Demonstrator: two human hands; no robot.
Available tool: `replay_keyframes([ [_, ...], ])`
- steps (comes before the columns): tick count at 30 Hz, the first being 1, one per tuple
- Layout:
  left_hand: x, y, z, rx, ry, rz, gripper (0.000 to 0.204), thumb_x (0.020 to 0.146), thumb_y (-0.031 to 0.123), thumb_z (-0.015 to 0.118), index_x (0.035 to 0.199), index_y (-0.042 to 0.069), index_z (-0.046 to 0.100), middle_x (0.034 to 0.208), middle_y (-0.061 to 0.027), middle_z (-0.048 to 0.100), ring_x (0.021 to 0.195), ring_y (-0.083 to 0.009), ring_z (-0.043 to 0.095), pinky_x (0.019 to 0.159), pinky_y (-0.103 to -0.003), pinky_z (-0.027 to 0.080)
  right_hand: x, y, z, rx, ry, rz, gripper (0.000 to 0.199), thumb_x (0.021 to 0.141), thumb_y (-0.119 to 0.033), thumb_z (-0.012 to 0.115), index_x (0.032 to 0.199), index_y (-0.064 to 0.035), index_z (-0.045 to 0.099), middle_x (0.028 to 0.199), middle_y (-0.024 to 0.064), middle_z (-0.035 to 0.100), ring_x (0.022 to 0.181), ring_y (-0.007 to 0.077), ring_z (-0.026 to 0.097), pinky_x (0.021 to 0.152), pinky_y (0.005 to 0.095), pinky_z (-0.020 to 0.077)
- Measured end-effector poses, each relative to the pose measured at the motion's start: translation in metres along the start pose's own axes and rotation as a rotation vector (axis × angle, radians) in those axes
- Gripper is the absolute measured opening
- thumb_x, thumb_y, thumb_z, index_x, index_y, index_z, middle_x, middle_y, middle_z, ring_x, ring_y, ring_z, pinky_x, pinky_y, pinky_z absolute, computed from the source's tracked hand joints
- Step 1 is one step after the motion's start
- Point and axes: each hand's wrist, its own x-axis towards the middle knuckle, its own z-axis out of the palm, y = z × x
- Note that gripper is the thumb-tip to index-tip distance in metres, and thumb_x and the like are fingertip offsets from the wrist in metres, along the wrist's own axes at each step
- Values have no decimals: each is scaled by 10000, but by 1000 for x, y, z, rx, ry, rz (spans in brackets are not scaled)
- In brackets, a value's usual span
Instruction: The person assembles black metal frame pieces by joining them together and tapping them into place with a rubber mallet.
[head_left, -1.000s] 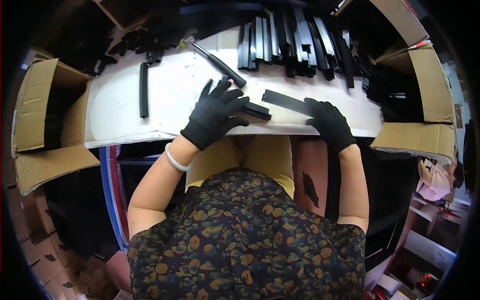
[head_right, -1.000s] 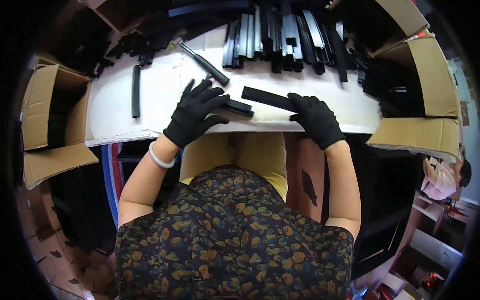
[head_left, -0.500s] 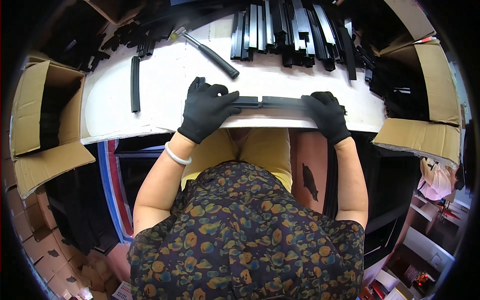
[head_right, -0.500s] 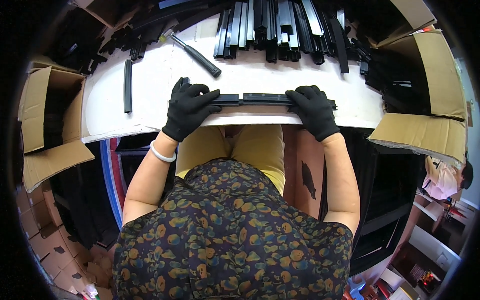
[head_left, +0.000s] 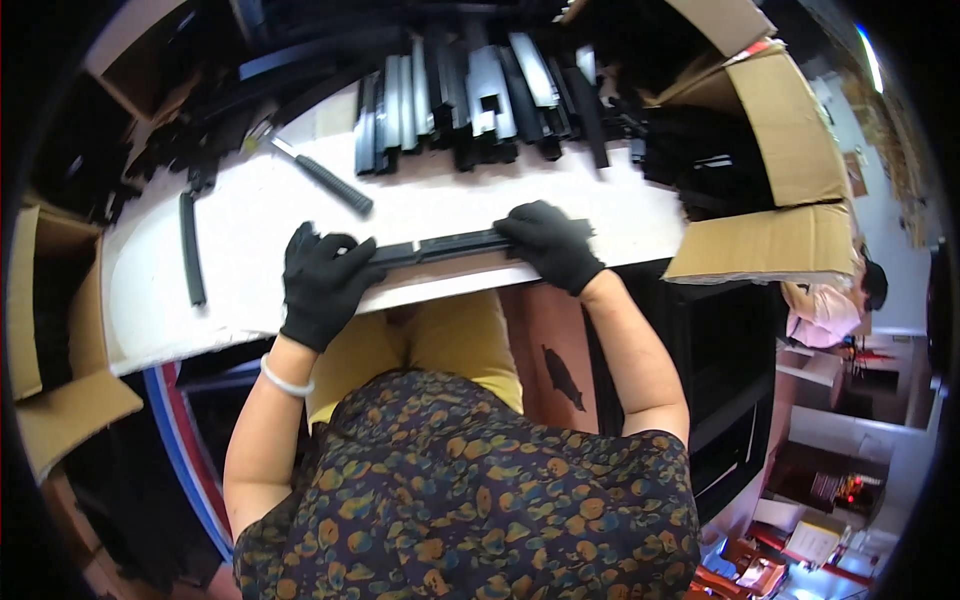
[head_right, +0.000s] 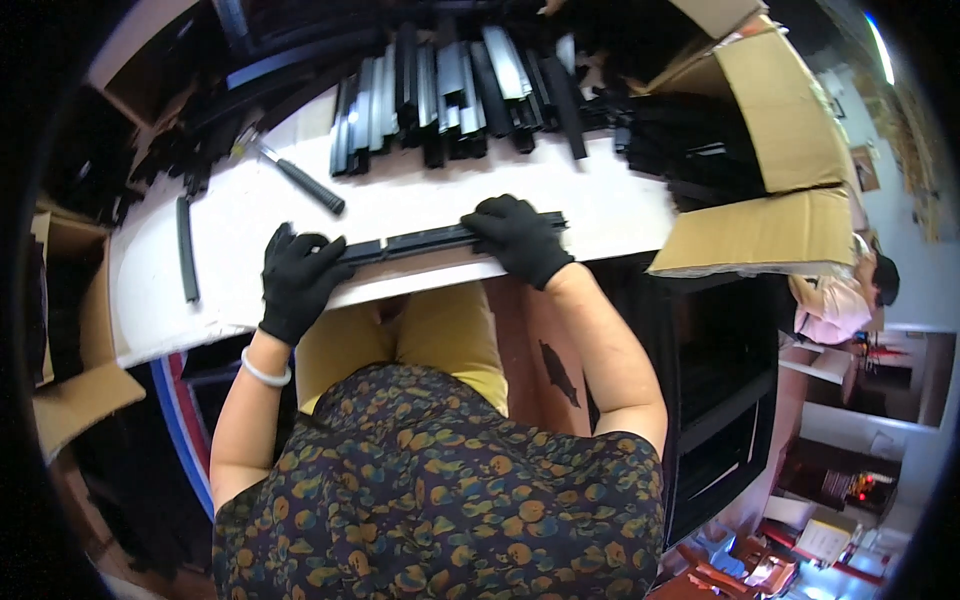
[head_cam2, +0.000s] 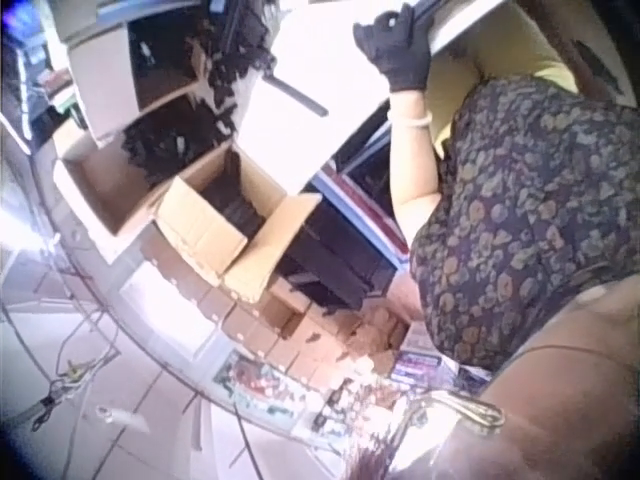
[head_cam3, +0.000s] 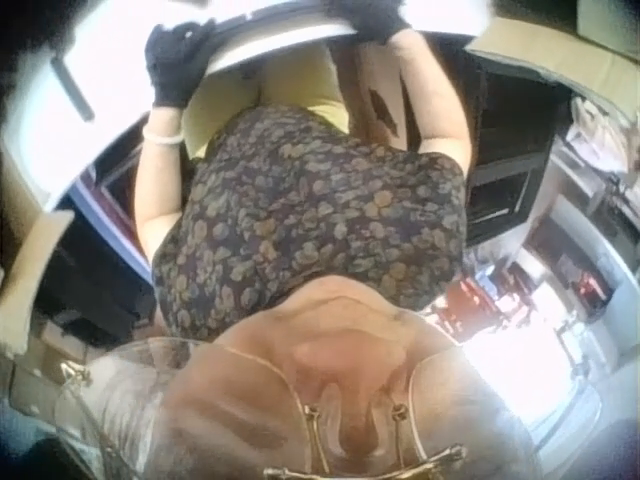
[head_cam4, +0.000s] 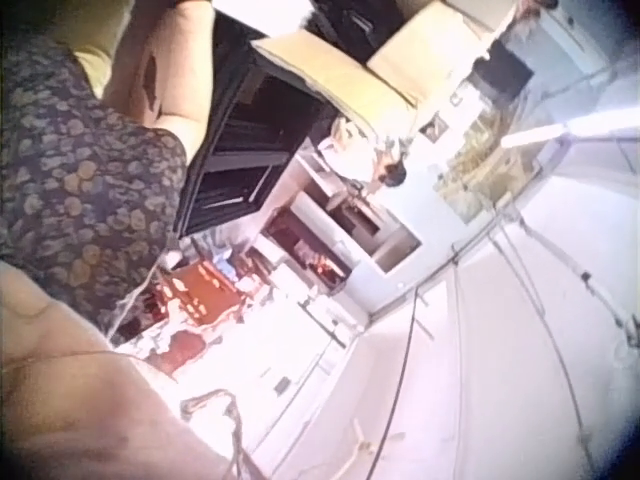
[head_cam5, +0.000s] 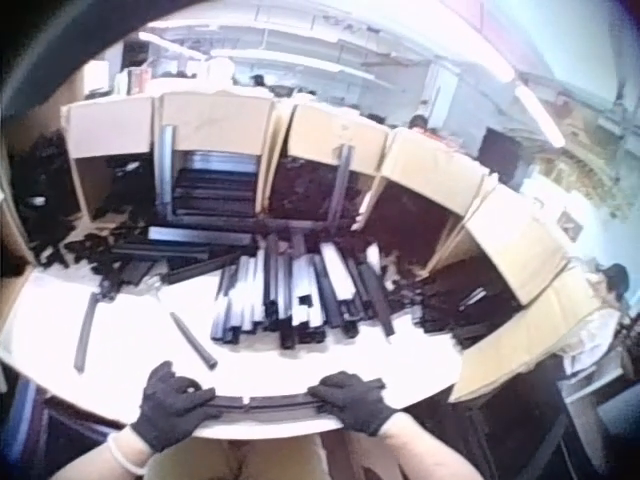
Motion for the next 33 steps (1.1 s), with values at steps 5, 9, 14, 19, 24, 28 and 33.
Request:
replay_keyframes([
  [5, 1, 11, 0, 2, 12, -11, 317, 725, 230, 794, 1017, 114, 756, 887, -67, 654, 853, -273, 609, 991, -503, 405, 0, -16, 1, -65, 26, -29, 390, 746, -123, 751, 1125, -61, 678, 1020, 132, 647, 965, 327, 608, 862, 425, 485],
  [9, 0, 1, -8, 34, 1, 19, 312, 726, 255, 796, 1011, 135, 751, 890, -38, 656, 854, -272, 604, 1027, -519, 379, 9, -33, 10, -156, 71, -41, 297, 731, -89, 684, 1027, -98, 672, 947, 93, 653, 896, 308, 619, 762, 422, 495],
  [14, -4, -9, -11, 94, -32, 22, 353, 728, 267, 800, 1052, 139, 743, 921, -49, 660, 894, -272, 607, 993, -502, 405, 22, -58, 31, -139, 86, 11, 291, 755, -151, 690, 1044, -119, 674, 939, 91, 644, 908, 307, 618, 788, 432, 498],
  [19, -4, 7, -4, 85, -54, 91, 477, 721, 225, 777, 1180, 123, 692, 1030, -92, 660, 881, -287, 617, 828, -406, 504, 35, 20, 11, 194, 310, -27, 424, 799, -55, 751, 1211, -59, 649, 1183, 110, 641, 1125, 260, 593, 981, 386, 478],
  [24, -21, 12, -18, 109, 62, 57, 432, 732, 177, 753, 1148, 80, 692, 956, -68, 650, 806, -279, 591, 745, -407, 476, 65, 137, -87, -552, 494, 752, 388, 924, -194, 553, 1291, -87, 617, 1176, 172, 667, 1077, 340, 631, 987, 413, 480],
  [28, -5, 7, 6, -28, 45, 120, 344, 780, 172, 732, 1099, 49, 690, 953, -102, 680, 810, -283, 620, 727, -406, 501, -12, 294, -126, -289, -235, 616, 531, 1009, -119, 323, 1532, -39, 284, 1585, 98, 313, 1444, 195, 302, 1198, 357, 222],
  [33, -25, 1, 10, 34, 185, 142, 281, 815, 113, 680, 1092, 77, 705, 1113, -79, 704, 1026, -250, 684, 875, -359, 563, 22, 243, -112, -892, 122, 655, 344, 998, -311, 483, 1180, -93, 679, 1160, 146, 684, 1010, 343, 650, 847, 416, 520],
])
